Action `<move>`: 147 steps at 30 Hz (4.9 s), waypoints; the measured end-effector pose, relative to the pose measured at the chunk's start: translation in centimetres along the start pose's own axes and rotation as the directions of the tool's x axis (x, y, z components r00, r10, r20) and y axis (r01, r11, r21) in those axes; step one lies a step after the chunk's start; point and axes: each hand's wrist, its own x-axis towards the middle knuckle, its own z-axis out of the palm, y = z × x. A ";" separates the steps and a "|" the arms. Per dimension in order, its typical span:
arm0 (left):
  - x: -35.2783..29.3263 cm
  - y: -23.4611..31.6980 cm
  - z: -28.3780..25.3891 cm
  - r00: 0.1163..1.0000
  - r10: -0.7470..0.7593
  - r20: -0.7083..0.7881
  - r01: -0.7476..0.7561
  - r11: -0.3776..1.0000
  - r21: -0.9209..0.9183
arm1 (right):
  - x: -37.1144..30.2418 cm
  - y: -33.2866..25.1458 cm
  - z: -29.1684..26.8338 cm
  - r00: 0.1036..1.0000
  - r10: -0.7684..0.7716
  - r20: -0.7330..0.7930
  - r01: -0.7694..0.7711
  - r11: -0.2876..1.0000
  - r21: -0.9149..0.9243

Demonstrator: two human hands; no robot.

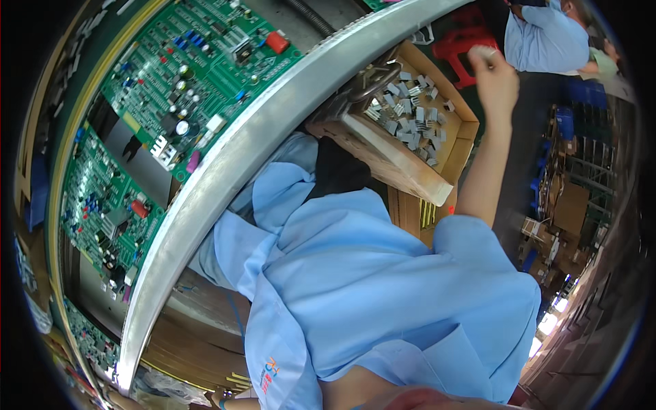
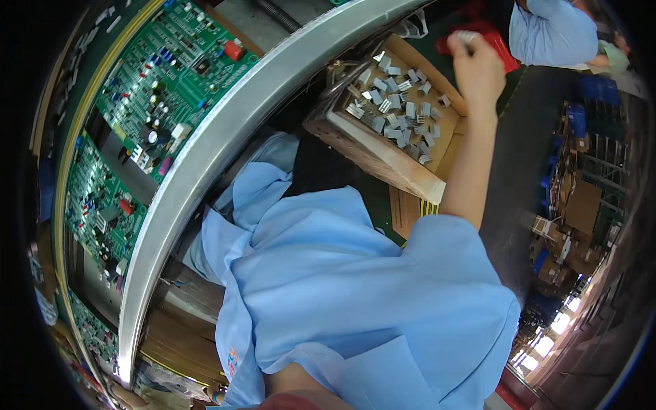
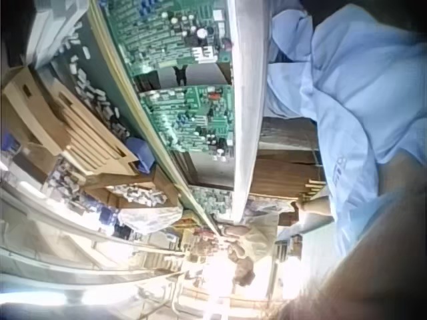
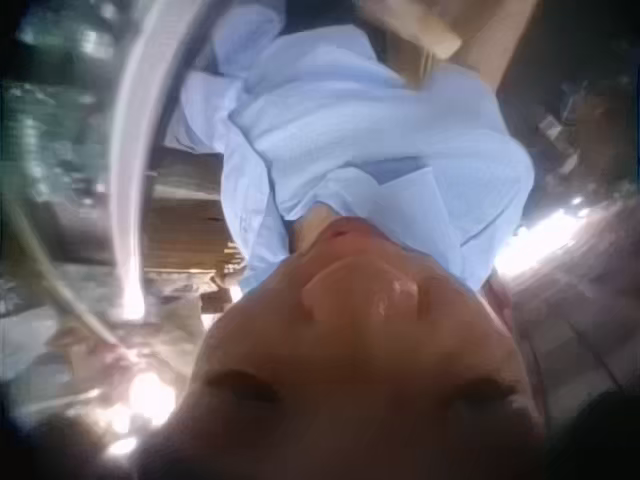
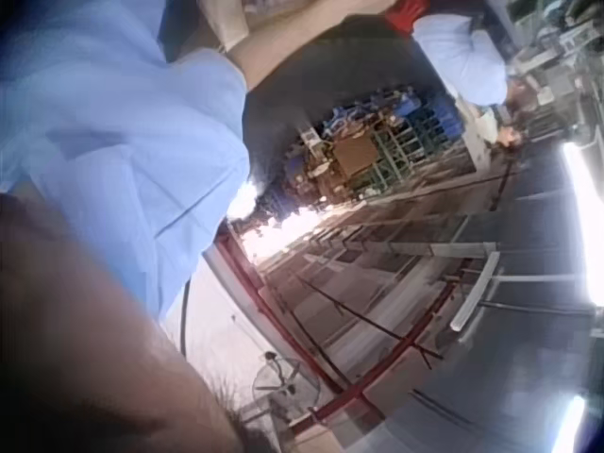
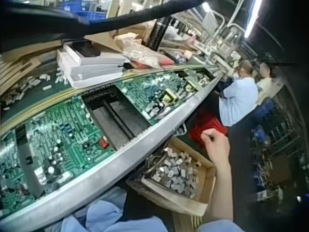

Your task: Manually assemble components such as transformers and heatsinks onto green printed circuit boards (PCBs) on a moving assembly line.

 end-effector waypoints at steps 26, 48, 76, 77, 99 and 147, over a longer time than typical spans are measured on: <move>-8.7 -19.9 -5.0 0.932 -0.360 0.033 0.353 0.887 -0.298 | -3.7 -2.3 2.7 0.892 -0.197 0.408 -0.333 0.324 0.885; -36.4 -36.6 -4.3 0.517 -0.843 0.147 0.744 0.358 -0.564 | -2.0 -26.1 0.9 0.413 -0.866 0.280 -0.207 0.211 0.956; -40.7 -29.0 -19.6 0.426 -0.901 -0.077 0.140 0.150 -0.979 | -3.7 -26.2 3.6 0.227 -0.944 -0.239 0.837 0.064 0.543; -40.0 -28.2 -20.4 0.532 -0.837 -0.128 -0.107 0.083 -0.991 | -3.8 -26.1 3.5 0.227 -0.943 -0.244 0.836 0.061 0.545; -19.6 20.8 -30.3 0.831 0.529 -0.169 -0.357 0.274 -0.893 | -1.1 -15.9 -0.1 0.701 -0.662 -0.264 0.650 0.441 0.619; -20.3 44.2 -26.0 0.319 0.944 -0.083 -0.801 0.315 0.509 | -11.6 7.2 13.7 0.924 0.175 0.341 -0.143 0.983 -0.117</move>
